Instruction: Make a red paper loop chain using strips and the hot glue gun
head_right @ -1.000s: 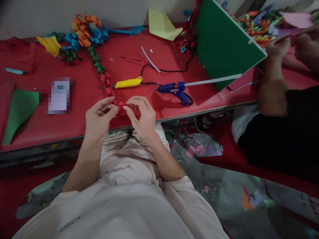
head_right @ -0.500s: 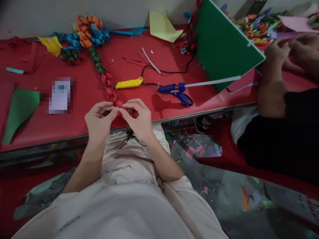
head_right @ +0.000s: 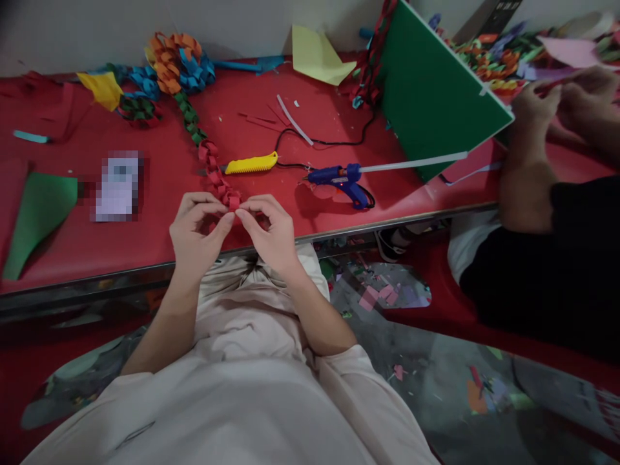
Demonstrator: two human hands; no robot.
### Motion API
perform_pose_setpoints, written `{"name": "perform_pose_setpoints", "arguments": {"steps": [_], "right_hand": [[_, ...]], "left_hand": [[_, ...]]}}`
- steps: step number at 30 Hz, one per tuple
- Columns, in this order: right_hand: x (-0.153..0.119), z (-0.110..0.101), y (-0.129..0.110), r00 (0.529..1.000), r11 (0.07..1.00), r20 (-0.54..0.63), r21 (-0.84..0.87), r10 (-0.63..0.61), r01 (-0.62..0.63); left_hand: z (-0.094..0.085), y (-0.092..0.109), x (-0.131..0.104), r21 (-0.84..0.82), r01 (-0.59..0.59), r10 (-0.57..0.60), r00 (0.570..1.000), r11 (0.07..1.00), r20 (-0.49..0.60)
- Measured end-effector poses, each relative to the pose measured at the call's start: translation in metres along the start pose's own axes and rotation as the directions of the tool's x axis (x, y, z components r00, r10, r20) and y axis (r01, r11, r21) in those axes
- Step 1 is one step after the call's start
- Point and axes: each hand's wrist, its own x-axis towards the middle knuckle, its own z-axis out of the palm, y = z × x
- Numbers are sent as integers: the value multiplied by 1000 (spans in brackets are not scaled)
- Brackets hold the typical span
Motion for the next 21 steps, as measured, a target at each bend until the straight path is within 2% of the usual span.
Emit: {"name": "perform_pose_setpoints", "arguments": {"steps": [4, 8, 10, 13, 15, 21], "right_hand": [[1, -2, 2, 997, 994, 45, 82, 62, -66], [1, -6, 7, 994, 987, 71, 132, 82, -91], [0, -8, 9, 994, 985, 75, 148, 83, -93], [0, -11, 9, 988, 983, 101, 136, 113, -126], [1, -13, 8, 980, 976, 109, 127, 166, -179], [2, -18, 1, 963, 960, -79, 135, 257, -245]], "left_hand": [[0, -1, 2, 20, -75, 76, 997, 997, -14], [-5, -4, 6, -44, -111, 111, 994, 993, -3], [-9, -5, 11, -28, -161, 162, 985, 987, 57], [-12, -6, 17, 40, -267, 253, 945, 963, 204], [-13, -6, 20, 70, -284, 260, 934, 956, 243], [-11, -9, 19, 109, -209, 185, 963, 972, 195]]}}
